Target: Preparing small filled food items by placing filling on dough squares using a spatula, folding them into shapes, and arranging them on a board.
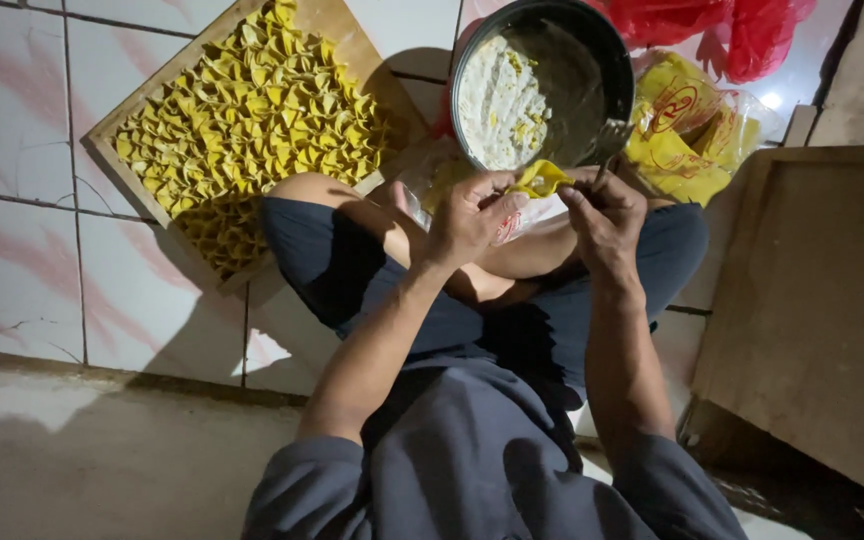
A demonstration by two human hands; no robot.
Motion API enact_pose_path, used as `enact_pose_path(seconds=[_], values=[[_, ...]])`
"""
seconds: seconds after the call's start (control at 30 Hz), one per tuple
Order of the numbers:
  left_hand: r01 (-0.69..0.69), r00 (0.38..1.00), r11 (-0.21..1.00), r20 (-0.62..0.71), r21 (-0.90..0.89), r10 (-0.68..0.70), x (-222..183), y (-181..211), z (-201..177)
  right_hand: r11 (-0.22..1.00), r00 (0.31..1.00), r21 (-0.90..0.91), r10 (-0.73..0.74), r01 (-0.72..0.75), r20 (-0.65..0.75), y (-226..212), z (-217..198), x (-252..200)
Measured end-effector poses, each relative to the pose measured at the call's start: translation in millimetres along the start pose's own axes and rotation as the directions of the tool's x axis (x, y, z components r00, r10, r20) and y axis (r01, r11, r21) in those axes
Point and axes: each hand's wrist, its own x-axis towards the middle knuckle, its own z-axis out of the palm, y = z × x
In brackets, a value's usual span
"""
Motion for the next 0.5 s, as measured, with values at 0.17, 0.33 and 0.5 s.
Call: enact_pose_path(seconds=[0.17,0.33,0.5], values=[[-0.269,0.963,0.883,0.134,0.385,0.235,9.1,20.0,3.6,0.96,0.959,-0.105,-0.245,0.261,0.142,-24.3,8.8,1.4],[-0.342,0.94,0.8,0.186,0.493,0.287,9.8,-10.9,4.0,0.968,0.965,-0.087,-0.22,0.234,0.145,-7.4,4.3,-2.0],[-0.392,0.919,0.792,0.242,0.468,0.312,11.5,-25.6,-2.0,0.989,0.99,-0.098,-0.102,0.112,0.096,-20.2,11.6,-4.6]])
